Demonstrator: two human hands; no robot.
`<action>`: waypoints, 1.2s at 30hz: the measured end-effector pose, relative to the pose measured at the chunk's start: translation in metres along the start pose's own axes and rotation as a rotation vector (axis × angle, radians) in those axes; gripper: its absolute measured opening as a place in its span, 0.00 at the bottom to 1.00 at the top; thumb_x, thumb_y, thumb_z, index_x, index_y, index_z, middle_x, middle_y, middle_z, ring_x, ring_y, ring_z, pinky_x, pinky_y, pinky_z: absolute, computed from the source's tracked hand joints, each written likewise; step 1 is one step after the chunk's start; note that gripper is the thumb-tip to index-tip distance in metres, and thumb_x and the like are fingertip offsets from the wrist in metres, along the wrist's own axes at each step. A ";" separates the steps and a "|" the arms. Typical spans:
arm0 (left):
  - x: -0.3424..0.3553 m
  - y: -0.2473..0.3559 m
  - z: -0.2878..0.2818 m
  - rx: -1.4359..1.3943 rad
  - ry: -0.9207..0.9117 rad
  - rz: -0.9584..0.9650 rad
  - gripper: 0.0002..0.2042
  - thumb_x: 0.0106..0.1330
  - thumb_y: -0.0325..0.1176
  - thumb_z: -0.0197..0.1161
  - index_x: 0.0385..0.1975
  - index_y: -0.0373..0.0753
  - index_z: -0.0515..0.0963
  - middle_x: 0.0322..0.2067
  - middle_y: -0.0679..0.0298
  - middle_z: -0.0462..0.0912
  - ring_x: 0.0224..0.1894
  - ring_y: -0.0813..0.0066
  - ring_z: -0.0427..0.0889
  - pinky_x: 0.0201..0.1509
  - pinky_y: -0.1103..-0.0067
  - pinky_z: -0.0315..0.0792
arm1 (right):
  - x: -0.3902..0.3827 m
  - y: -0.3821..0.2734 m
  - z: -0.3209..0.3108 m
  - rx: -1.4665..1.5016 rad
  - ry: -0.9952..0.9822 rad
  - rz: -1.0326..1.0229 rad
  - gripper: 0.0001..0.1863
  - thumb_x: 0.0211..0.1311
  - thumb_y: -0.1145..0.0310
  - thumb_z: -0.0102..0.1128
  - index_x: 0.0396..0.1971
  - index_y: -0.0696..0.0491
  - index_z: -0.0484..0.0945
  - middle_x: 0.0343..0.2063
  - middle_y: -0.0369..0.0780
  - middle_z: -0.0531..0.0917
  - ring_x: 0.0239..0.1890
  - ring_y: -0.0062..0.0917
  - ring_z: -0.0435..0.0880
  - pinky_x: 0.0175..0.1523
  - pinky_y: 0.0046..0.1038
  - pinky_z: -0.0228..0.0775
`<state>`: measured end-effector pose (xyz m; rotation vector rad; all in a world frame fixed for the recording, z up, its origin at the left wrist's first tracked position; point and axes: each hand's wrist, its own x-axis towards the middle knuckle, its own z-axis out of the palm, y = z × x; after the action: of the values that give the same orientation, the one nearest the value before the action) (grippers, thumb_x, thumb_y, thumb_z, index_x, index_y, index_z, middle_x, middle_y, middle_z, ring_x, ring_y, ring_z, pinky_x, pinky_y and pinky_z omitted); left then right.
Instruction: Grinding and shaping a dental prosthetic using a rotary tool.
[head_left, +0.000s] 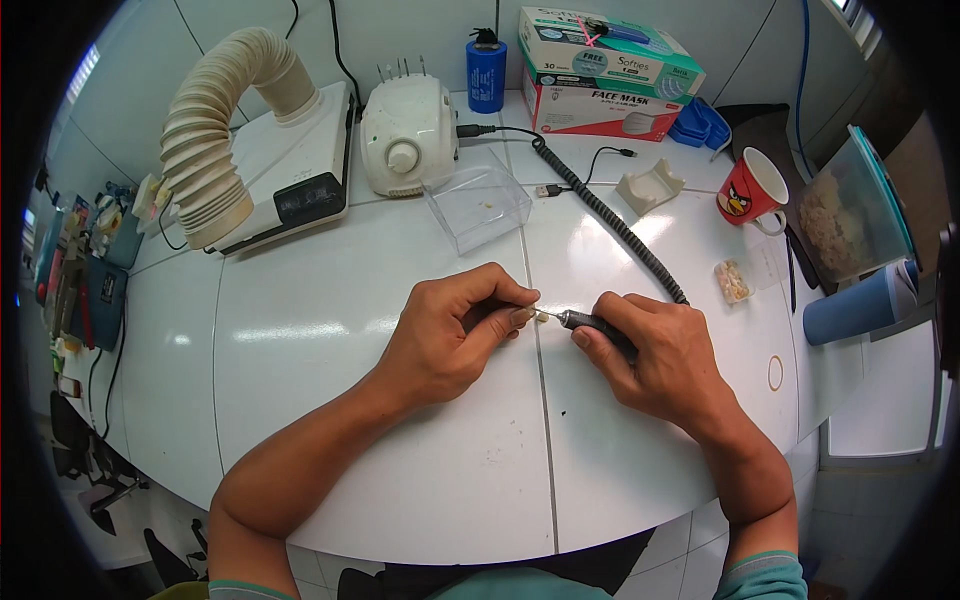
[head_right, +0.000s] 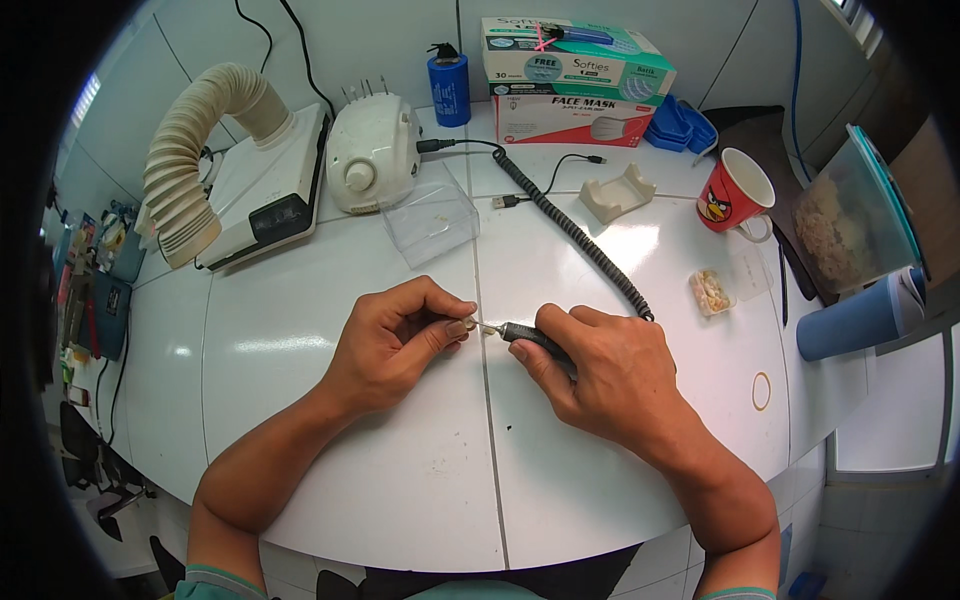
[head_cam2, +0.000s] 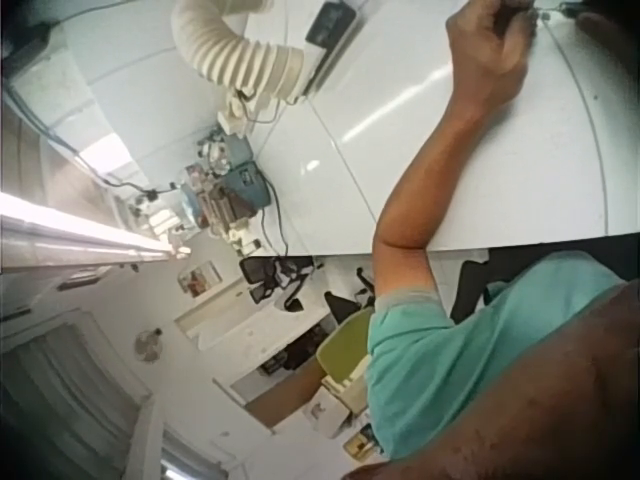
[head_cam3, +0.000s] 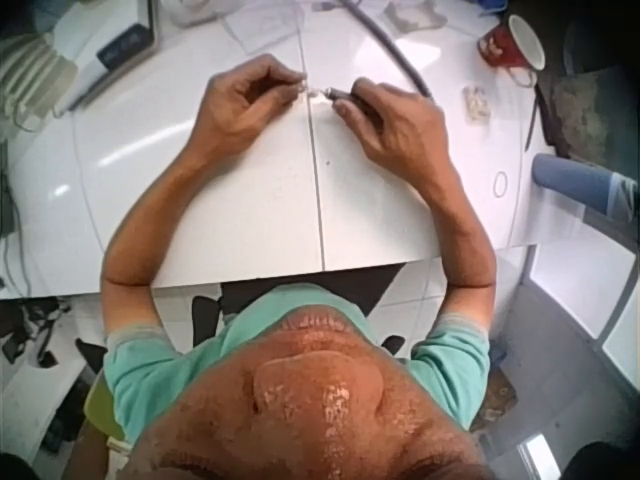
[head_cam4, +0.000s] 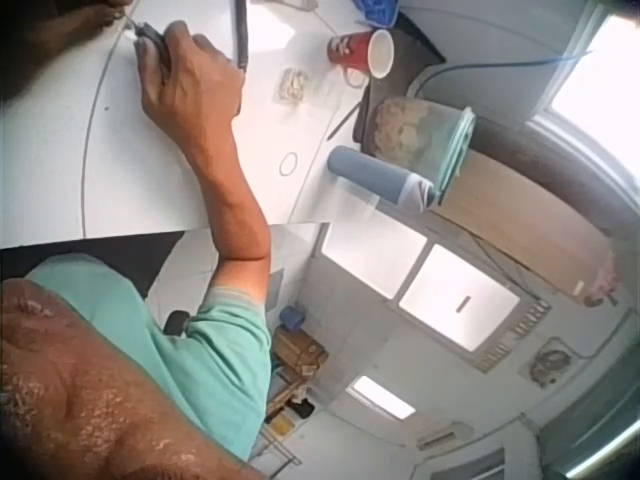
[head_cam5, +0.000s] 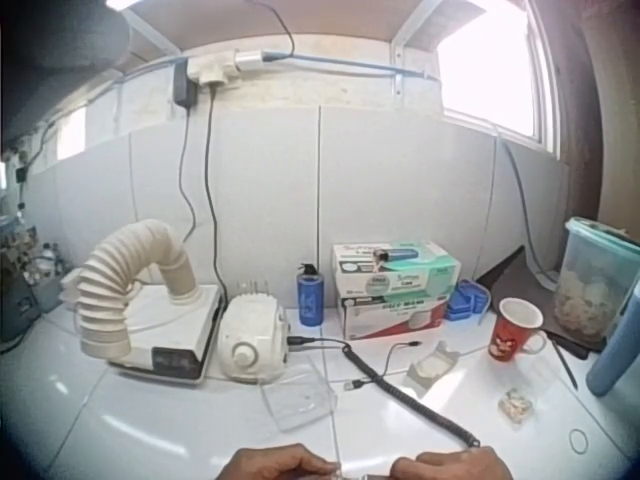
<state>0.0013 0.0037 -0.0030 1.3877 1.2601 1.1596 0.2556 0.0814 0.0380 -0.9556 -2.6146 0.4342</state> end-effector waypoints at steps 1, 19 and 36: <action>0.000 0.000 0.000 0.003 -0.003 -0.001 0.08 0.79 0.18 0.63 0.52 0.29 0.85 0.45 0.60 0.91 0.48 0.80 0.89 0.56 0.80 0.84 | 0.000 0.000 0.000 0.003 0.003 -0.003 0.15 0.75 0.54 0.71 0.36 0.51 0.84 0.21 0.39 0.83 0.19 0.37 0.82 0.25 0.39 0.69; -0.001 -0.001 0.001 -0.012 0.009 0.000 0.07 0.80 0.20 0.65 0.52 0.29 0.85 0.43 0.61 0.91 0.45 0.81 0.87 0.53 0.81 0.83 | 0.001 -0.001 -0.001 -0.015 -0.012 0.007 0.15 0.76 0.54 0.71 0.36 0.51 0.84 0.21 0.39 0.84 0.19 0.36 0.82 0.26 0.38 0.69; 0.000 -0.001 0.001 0.008 0.005 0.006 0.07 0.80 0.20 0.65 0.52 0.29 0.85 0.44 0.60 0.91 0.46 0.80 0.89 0.54 0.81 0.84 | 0.000 -0.001 -0.001 -0.002 -0.011 0.020 0.15 0.76 0.54 0.71 0.36 0.51 0.84 0.21 0.39 0.83 0.19 0.37 0.82 0.26 0.39 0.69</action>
<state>0.0017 0.0035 -0.0039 1.3961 1.2665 1.1634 0.2550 0.0811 0.0392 -0.9839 -2.6178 0.4430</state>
